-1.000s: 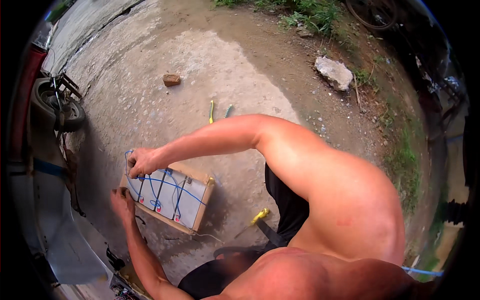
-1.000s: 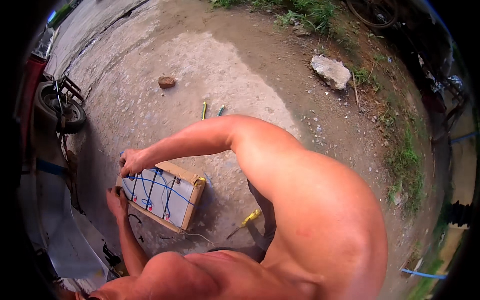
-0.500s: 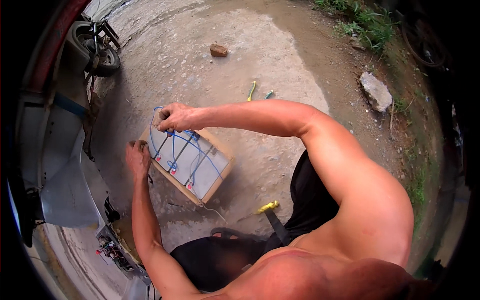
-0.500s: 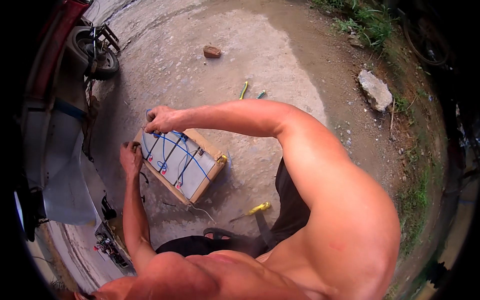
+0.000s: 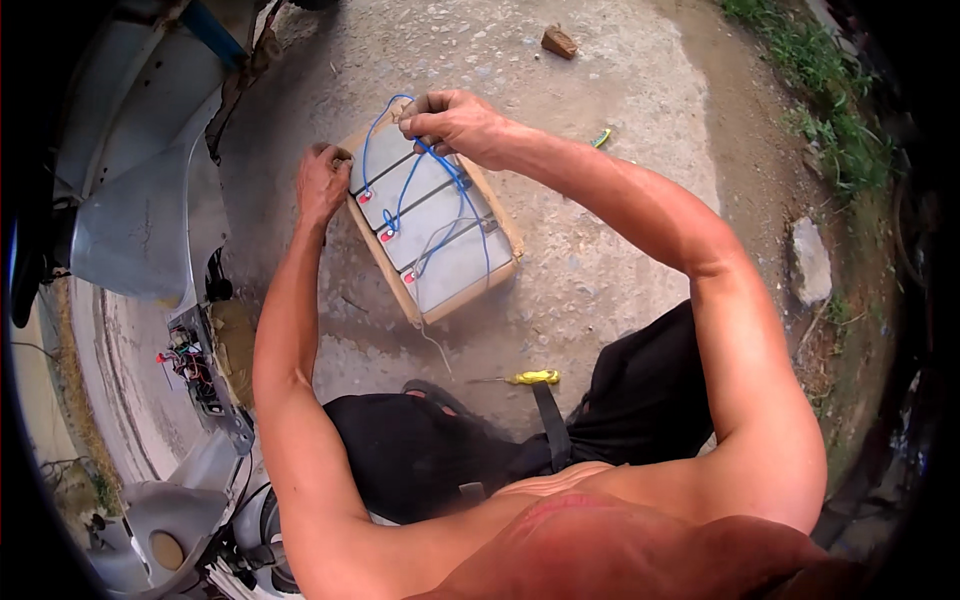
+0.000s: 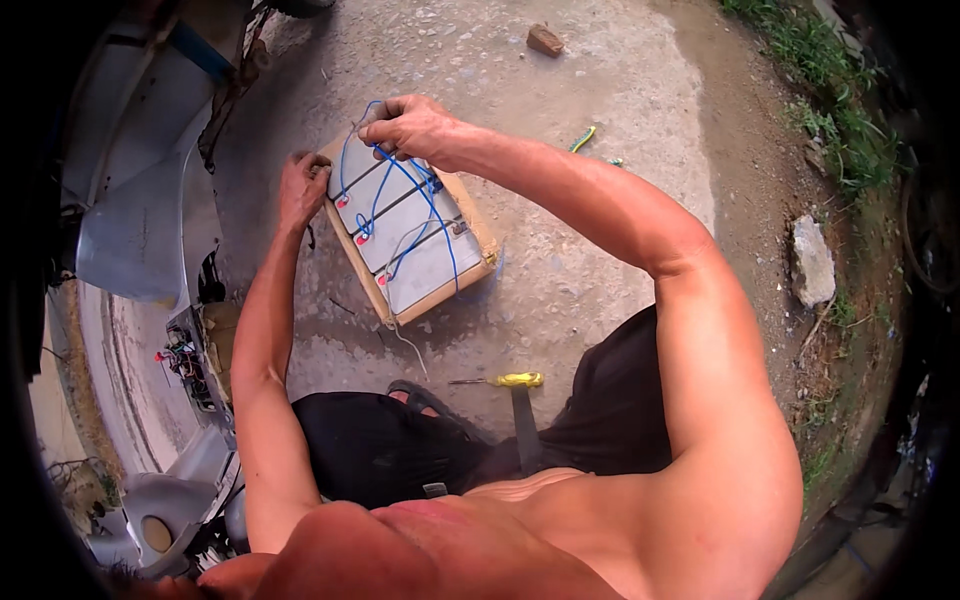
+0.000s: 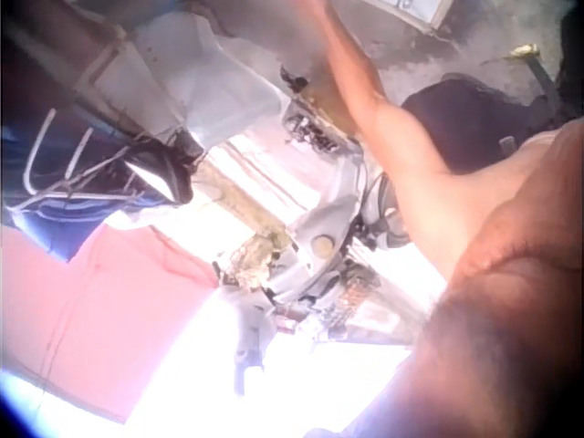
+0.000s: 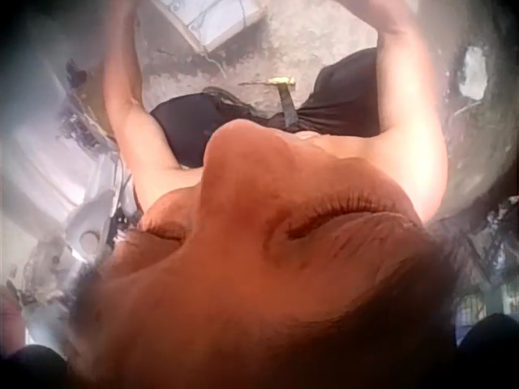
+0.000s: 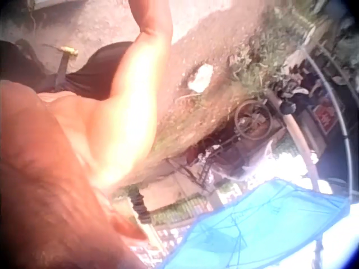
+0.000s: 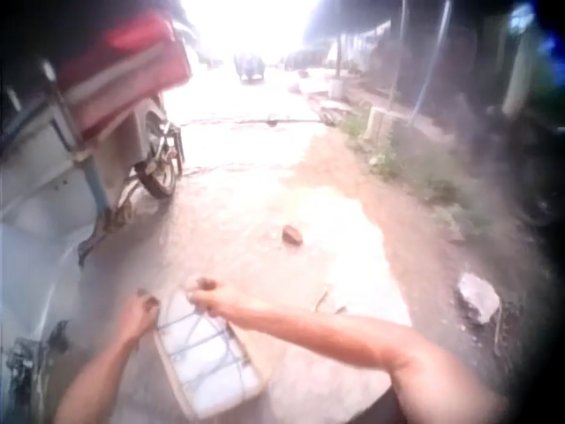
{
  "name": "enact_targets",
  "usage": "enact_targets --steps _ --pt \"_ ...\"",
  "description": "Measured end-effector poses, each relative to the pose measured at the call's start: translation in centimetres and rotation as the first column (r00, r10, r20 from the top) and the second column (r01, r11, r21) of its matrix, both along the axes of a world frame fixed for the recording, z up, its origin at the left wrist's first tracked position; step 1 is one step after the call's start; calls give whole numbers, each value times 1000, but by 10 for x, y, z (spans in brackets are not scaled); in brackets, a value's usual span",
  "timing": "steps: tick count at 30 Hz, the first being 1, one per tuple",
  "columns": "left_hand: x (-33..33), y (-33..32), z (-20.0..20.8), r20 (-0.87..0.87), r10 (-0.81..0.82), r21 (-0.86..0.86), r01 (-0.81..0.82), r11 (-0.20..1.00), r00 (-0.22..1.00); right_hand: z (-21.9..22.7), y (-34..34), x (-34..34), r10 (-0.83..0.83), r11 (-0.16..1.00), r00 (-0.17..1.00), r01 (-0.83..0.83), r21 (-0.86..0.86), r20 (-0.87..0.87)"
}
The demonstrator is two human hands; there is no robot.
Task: The person twists wires together by hand, secures terminal connections on a battery pack using a screwdriver, and connects the battery wires to the wiring harness of an electric scooter.
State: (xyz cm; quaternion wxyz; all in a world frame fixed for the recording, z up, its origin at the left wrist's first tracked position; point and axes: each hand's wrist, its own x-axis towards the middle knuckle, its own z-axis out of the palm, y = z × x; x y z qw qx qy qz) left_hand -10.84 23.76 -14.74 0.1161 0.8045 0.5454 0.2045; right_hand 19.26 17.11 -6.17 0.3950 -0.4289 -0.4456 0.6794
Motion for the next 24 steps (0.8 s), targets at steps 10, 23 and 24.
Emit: enact_targets --steps 10,23,24 --pt "8 -8 -2 -13 143 -1 -143 990 990 -10 1 3 37 999 991 -38 -7 -129" --pt "3 -6 -3 61 73 -31 -71 997 995 -12 2 -4 76 996 981 -84 -39 -179" --pt "1 -5 -3 59 48 -48 -45 998 997 -14 3 -6 58 997 978 -66 -35 -203"
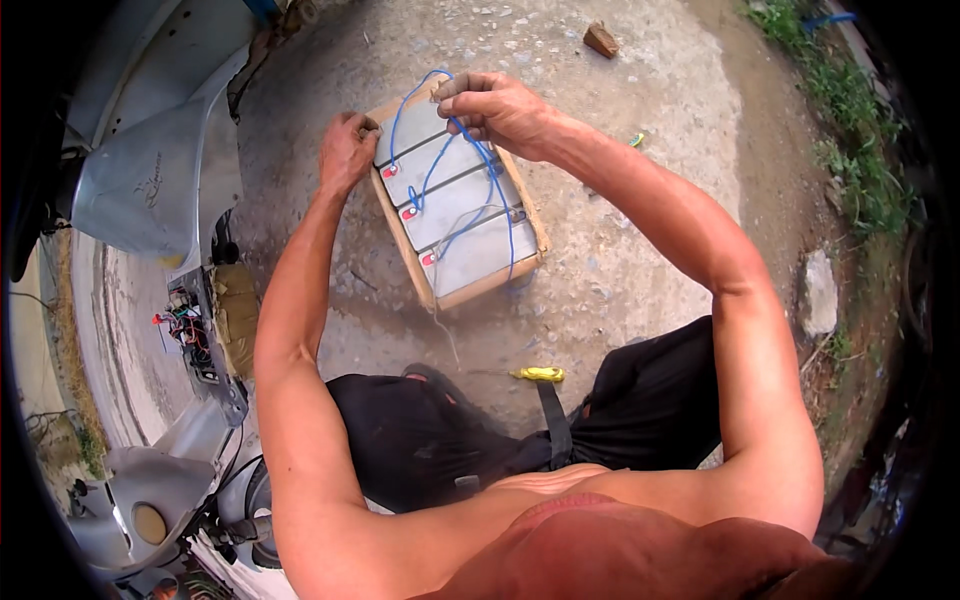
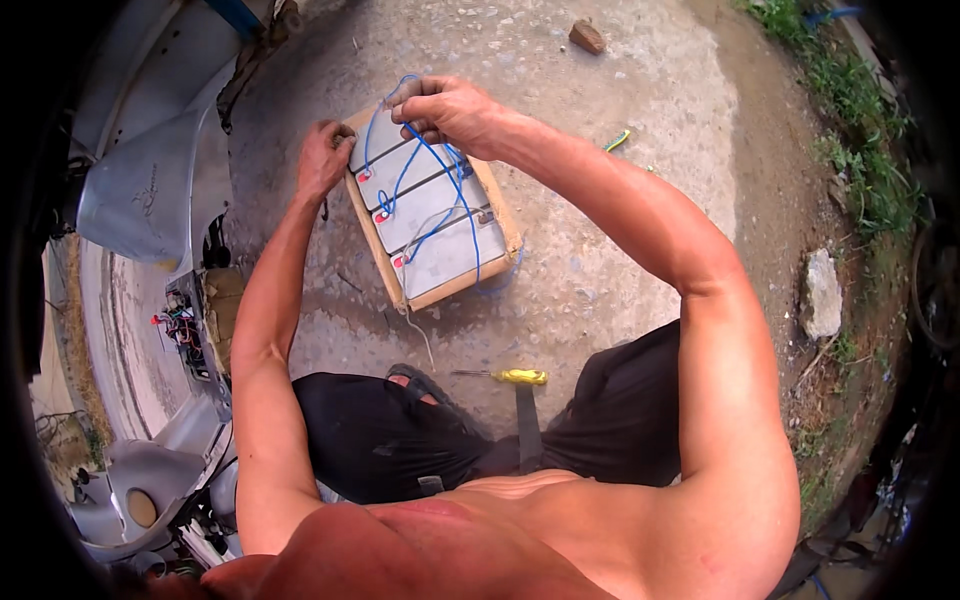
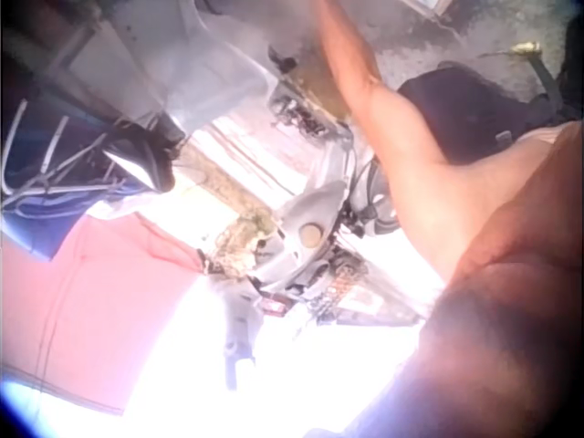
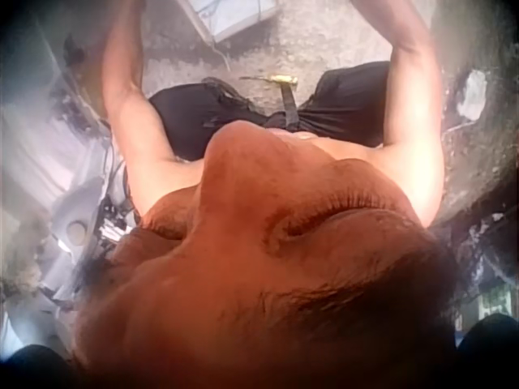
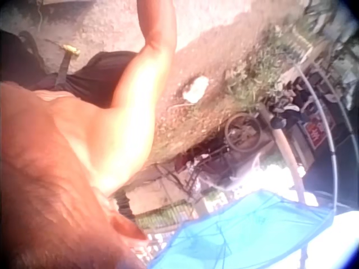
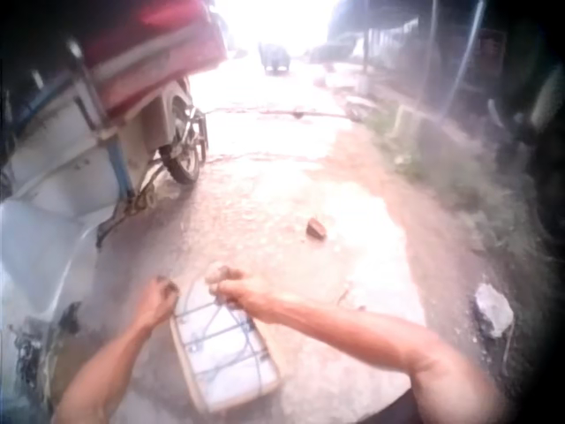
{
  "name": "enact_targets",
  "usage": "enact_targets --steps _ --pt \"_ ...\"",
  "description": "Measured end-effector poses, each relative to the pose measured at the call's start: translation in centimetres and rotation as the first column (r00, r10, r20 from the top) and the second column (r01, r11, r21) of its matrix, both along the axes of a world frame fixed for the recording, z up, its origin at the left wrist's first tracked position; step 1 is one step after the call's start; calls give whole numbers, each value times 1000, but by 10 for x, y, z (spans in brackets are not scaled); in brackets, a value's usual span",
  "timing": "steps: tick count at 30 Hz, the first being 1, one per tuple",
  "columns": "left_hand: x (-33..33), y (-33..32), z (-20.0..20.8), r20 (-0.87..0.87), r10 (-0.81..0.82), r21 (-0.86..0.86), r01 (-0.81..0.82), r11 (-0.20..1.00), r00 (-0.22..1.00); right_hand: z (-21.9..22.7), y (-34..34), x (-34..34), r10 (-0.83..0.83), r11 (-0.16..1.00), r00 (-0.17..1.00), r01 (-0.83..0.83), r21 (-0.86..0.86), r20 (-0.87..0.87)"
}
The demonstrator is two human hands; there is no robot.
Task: The person twists wires together by hand, secures terminal connections on a battery pack using a screwdriver, and connects the battery wires to the wiring harness of an electric scooter.
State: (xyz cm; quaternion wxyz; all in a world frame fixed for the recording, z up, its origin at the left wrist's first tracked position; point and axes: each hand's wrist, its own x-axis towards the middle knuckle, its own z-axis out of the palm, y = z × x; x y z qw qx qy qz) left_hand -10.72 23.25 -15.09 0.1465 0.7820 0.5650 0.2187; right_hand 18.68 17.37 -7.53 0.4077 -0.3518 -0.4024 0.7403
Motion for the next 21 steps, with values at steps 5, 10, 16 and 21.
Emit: enact_targets --steps 5,10,16,21 --pt "11 2 1 -128 116 2 -117 993 985 2 -2 5 25 1000 1000 -25 9 5" --pt "-1 4 0 -41 -20 28 22 999 999 4 -1 2 20 1000 1000 -20 14 -15" --pt "9 3 0 -155 107 7 -107 994 982 9 -7 2 31 1000 999 -31 2 -9" --pt "-1 4 -2 -44 -6 29 8 1000 999 5 -6 2 29 999 1000 -29 14 -9"
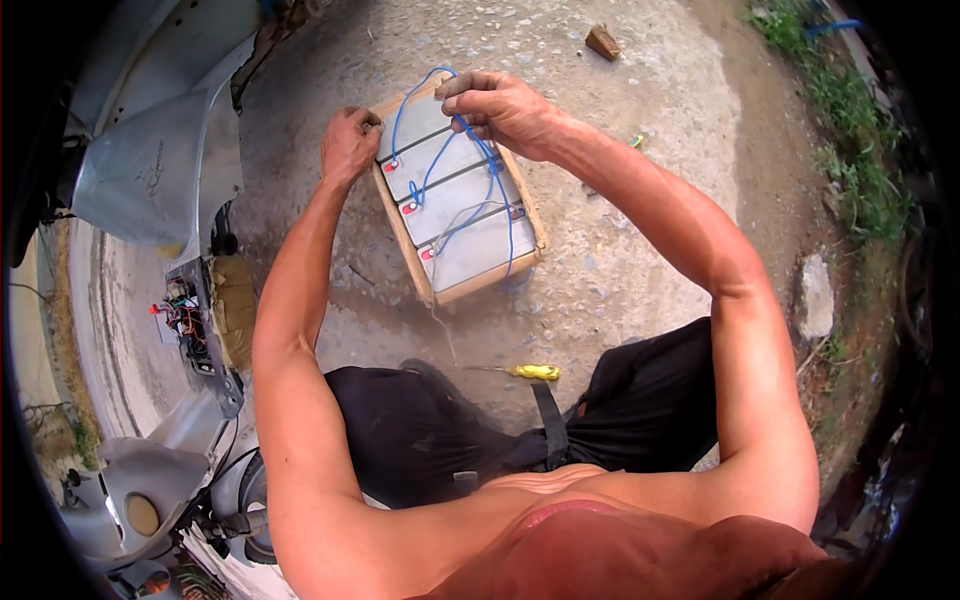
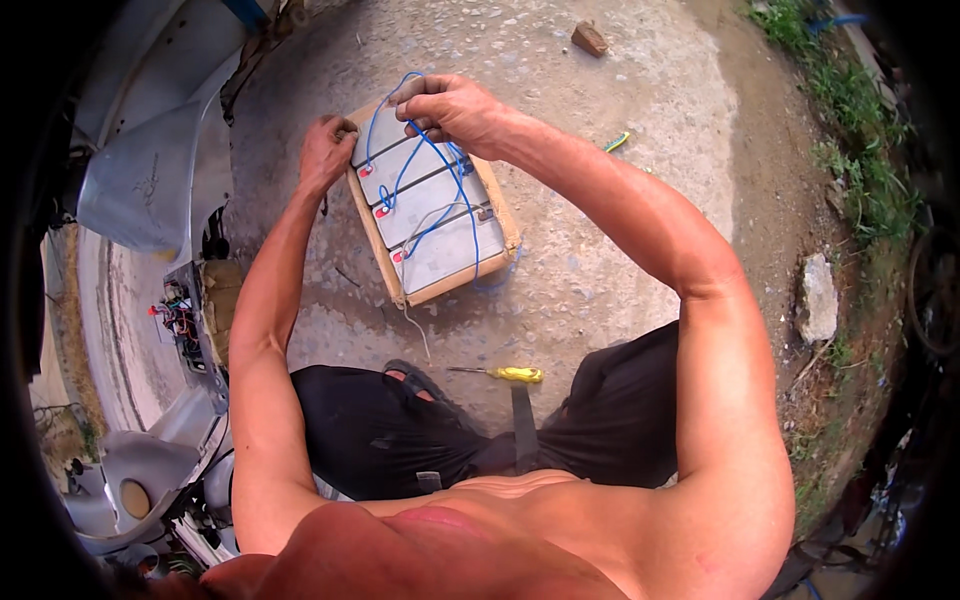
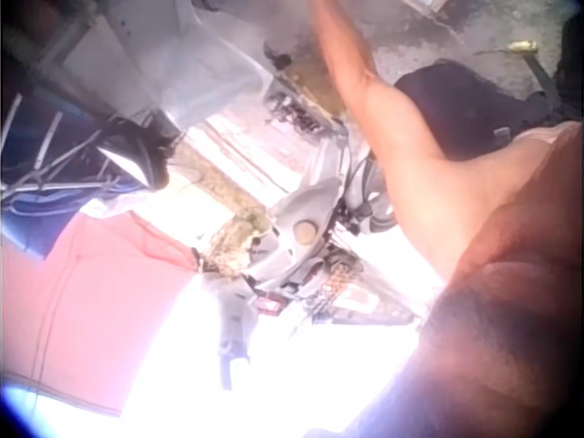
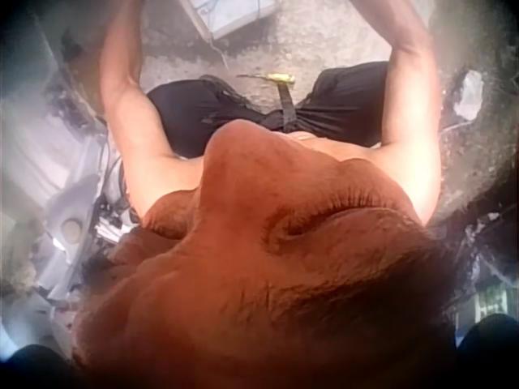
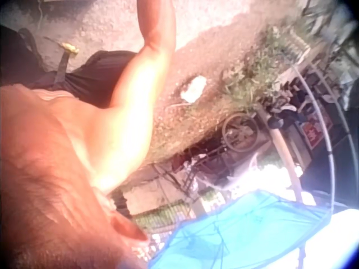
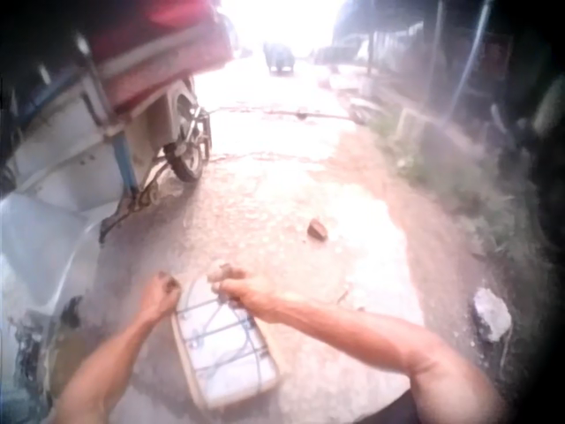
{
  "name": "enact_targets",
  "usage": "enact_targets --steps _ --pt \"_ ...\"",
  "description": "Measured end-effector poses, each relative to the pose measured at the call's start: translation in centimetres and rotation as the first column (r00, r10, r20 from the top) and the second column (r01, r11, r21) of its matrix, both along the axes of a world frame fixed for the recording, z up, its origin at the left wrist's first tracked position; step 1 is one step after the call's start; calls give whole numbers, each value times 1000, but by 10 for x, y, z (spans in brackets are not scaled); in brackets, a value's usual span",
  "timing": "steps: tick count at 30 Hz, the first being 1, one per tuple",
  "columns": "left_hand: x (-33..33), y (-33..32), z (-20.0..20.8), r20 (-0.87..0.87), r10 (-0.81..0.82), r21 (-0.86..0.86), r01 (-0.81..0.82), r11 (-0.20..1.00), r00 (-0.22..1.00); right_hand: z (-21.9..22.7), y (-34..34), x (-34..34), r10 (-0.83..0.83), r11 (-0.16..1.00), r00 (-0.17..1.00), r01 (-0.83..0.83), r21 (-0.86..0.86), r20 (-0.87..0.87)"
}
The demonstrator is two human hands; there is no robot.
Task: The person twists wires together by hand, secures terminal connections on a battery pack using a screwdriver, and connects the battery wires to the wiring harness of an electric scooter.
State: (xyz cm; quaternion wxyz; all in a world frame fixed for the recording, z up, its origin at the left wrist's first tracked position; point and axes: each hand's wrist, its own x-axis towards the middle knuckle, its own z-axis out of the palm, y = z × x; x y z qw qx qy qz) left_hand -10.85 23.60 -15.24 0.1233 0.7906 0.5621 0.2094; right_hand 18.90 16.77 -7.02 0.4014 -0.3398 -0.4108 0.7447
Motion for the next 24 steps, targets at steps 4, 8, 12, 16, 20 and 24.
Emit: enact_targets --steps 4,8,12,16,20,24 --pt "10 -1 1 -84 99 -29 -102 994 992 -4 2 0 2 1000 1000 -1 3 -19" --pt "14 -2 6 -95 143 -69 -149 986 985 0 -1 2 -9 1000 1000 9 12 4" --pt "-1 2 6 -70 46 -74 -51 996 996 4 -1 0 -21 1000 999 20 5 34" --pt "-10 4 14 -17 17 89 -16 996 1000 7 -1 -5 -9 1000 999 8 15 42" --pt "26 -7 57 558 126 -169 -37 985 820 8 -2 1 -91 996 992 90 17 83" --pt "65 -40 112 780 30 -193 194 962 625 16 6 3 -162 985 985 159 66 51"
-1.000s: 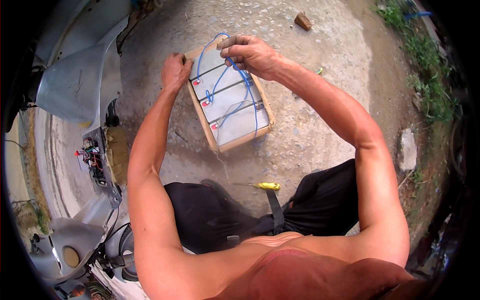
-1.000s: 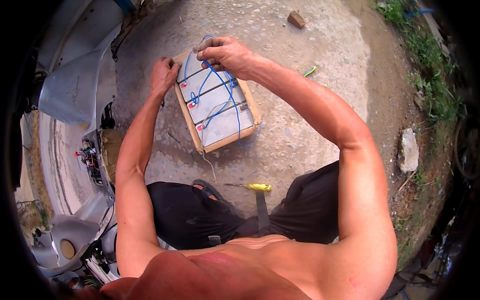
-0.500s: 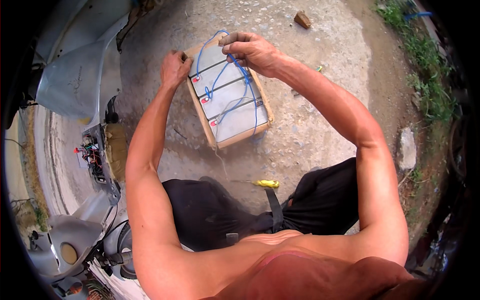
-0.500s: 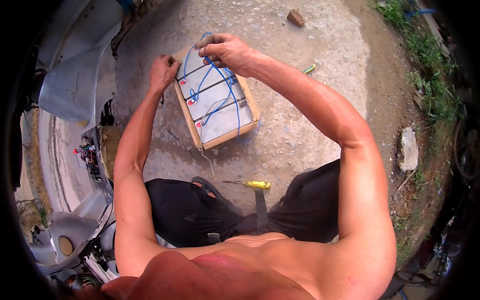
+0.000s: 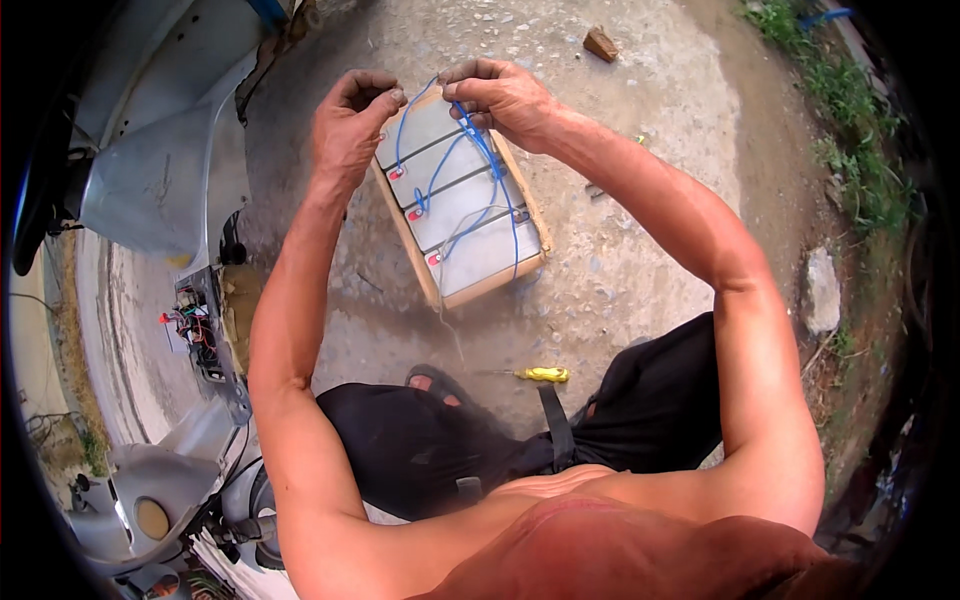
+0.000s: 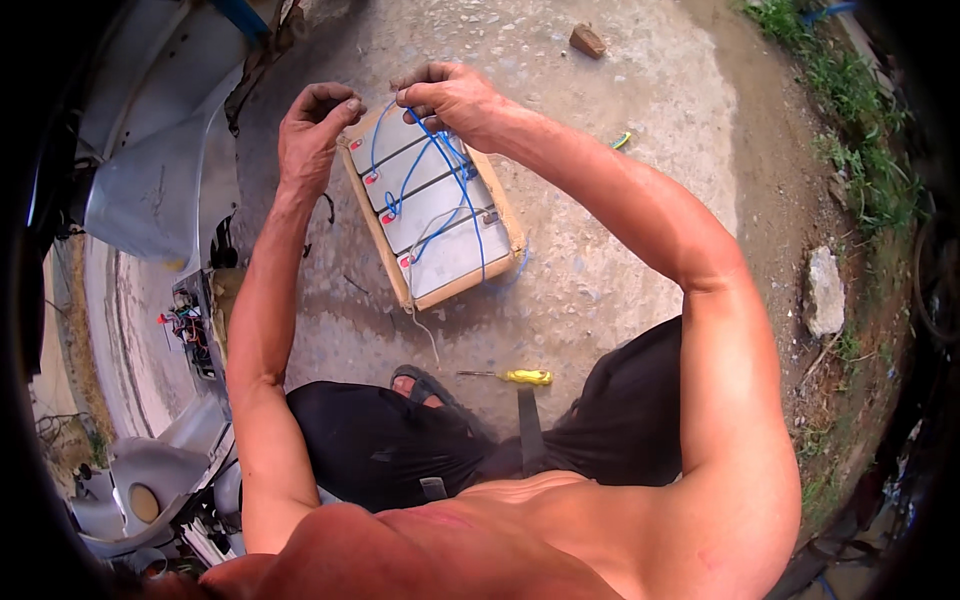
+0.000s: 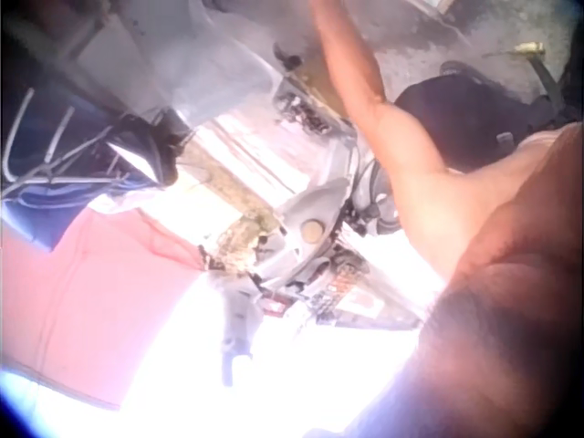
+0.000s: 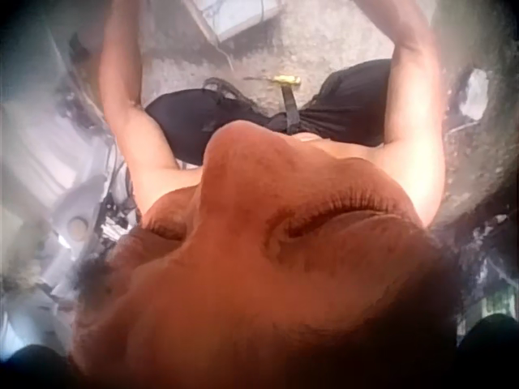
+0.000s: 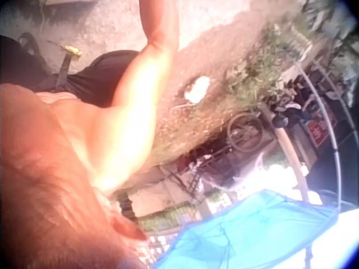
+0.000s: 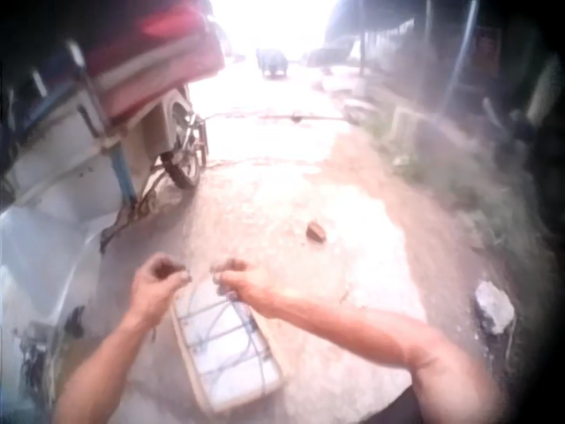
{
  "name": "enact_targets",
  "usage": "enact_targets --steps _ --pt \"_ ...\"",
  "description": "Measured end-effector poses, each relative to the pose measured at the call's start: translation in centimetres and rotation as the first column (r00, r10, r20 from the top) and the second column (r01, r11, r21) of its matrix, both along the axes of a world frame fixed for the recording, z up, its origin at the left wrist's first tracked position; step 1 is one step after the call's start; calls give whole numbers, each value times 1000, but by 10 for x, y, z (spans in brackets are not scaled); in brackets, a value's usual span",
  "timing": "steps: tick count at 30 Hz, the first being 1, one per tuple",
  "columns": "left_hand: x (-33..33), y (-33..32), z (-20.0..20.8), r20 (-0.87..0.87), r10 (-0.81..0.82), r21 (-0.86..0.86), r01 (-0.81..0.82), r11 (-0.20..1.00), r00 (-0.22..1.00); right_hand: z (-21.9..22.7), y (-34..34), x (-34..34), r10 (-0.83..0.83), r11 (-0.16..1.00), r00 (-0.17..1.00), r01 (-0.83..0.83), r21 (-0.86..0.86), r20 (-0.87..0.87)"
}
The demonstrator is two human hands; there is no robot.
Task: The person twists wires together by hand, secures terminal connections on a battery pack using a screwdriver, and connects the battery wires to the wiring harness of an electric scooter.
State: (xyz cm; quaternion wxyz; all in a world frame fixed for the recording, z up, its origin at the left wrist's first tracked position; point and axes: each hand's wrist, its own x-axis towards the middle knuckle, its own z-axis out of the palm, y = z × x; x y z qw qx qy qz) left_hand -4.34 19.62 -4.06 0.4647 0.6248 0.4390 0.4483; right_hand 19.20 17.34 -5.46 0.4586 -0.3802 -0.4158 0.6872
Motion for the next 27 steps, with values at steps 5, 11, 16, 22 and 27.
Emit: enact_targets --steps 5,11,16,22,27 --pt "22 -23 29 50 -50 83 46 995 997 15 -2 -8 25 999 998 -23 31 -51" --pt "23 -32 34 -73 -20 165 32 986 997 21 -6 -7 8 992 997 -18 123 78" --pt "27 -35 38 -115 -19 177 39 983 993 28 -12 -4 -13 980 980 -27 199 199" --pt "27 -40 41 -156 15 188 15 982 988 33 -19 -4 -72 961 956 -9 275 283" --pt "23 -34 41 -53 -50 118 57 991 997 30 -19 -7 -102 923 957 -11 384 271"
